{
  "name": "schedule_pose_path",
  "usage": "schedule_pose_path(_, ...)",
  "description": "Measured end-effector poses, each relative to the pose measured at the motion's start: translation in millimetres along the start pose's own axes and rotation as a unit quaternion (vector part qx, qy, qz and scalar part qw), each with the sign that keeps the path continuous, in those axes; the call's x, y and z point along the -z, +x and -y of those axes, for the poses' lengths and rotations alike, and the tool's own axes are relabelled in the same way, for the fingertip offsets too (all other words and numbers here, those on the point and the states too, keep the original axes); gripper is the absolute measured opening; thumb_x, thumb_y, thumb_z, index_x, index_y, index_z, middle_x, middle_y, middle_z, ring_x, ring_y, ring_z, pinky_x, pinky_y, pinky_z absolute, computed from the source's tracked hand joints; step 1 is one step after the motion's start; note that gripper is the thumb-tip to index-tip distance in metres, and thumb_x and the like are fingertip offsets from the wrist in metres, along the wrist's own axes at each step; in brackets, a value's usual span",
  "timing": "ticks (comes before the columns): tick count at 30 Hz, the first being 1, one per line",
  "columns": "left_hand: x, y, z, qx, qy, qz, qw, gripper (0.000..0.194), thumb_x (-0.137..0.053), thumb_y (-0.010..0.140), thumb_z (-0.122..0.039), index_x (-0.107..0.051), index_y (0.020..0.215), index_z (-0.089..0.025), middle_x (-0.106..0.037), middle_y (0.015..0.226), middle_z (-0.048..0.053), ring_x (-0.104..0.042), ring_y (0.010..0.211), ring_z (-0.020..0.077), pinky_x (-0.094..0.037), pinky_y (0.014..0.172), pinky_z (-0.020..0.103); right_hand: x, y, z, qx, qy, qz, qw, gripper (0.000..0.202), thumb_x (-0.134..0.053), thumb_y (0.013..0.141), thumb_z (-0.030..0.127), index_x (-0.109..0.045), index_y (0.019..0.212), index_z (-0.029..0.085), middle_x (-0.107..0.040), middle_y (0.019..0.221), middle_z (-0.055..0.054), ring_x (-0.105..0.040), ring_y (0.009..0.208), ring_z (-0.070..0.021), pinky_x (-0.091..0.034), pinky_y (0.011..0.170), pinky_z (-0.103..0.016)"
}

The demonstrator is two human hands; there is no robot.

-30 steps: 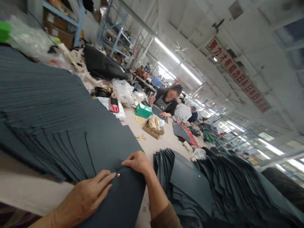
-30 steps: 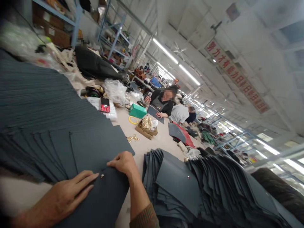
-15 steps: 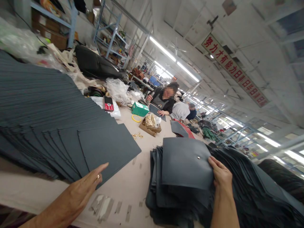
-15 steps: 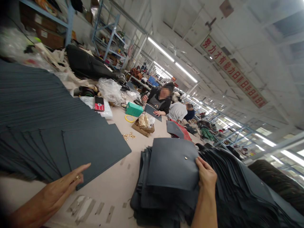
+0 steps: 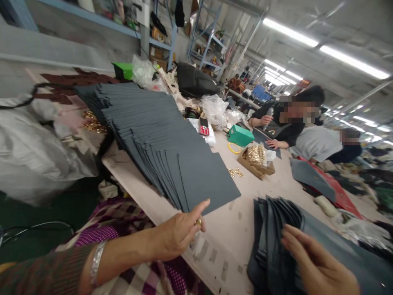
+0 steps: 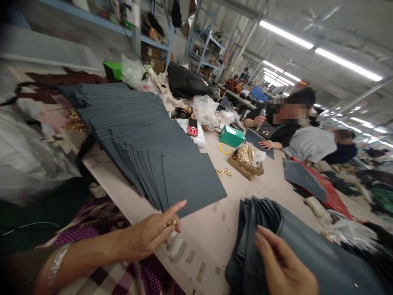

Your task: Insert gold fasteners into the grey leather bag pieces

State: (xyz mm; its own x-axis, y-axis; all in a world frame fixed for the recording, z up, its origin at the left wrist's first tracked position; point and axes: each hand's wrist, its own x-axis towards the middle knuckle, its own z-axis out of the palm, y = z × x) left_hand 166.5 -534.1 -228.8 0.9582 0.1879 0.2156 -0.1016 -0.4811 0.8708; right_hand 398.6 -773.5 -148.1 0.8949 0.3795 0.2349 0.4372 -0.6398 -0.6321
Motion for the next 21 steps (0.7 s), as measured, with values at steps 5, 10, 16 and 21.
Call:
schedule_pose_path(5,0.8,-3.7,5.5,-0.012,0.045,-0.030,0.998,0.065,-0.033,0.091,-0.010,0.001,0.147,-0.012,-0.063,0.107,0.010,-0.061,0.092,0.0163,-0.050,0.085,0.030,-107.1,-60.9,90.3,0.163,0.109,0.199,0.960,0.025,-0.062,0.078,0.041,-0.074,0.090,0.023,-0.074,0.083,-0.005,-0.067,0.068,-0.0199,-0.055,0.064,-0.026)
schedule_pose_path(10,-0.3,-10.3,17.4,-0.028,0.124,-0.088,0.988,0.074,-0.036,0.087,-0.006,0.007,0.147,-0.010,-0.060,0.113,0.015,-0.060,0.098,0.0194,-0.051,0.089,0.034,-147.1,-82.9,113.1,0.202,0.138,0.195,0.950,0.021,-0.055,0.085,0.031,-0.071,0.093,0.022,-0.073,0.083,-0.004,-0.066,0.068,-0.0162,-0.053,0.064,-0.023)
schedule_pose_path(16,1.0,-14.6,22.7,-0.018,0.156,-0.097,0.983,0.077,-0.037,0.088,-0.004,0.012,0.146,-0.012,-0.058,0.116,0.016,-0.059,0.103,0.0209,-0.051,0.091,0.037,-159.8,-85.6,118.5,0.180,0.113,0.186,0.959,0.021,-0.055,0.083,0.033,-0.071,0.089,0.021,-0.073,0.079,-0.004,-0.067,0.066,-0.0173,-0.053,0.064,-0.024)
schedule_pose_path(21,0.9,-15.9,25.5,0.001,0.183,-0.104,0.978,0.076,-0.035,0.089,-0.003,0.013,0.146,-0.013,-0.061,0.107,0.012,-0.061,0.095,0.0194,-0.054,0.085,0.035,-168.3,-86.5,123.2,0.146,0.092,0.201,0.964,0.021,-0.054,0.081,0.033,-0.070,0.088,0.021,-0.073,0.079,-0.004,-0.068,0.067,-0.0190,-0.054,0.063,-0.025)
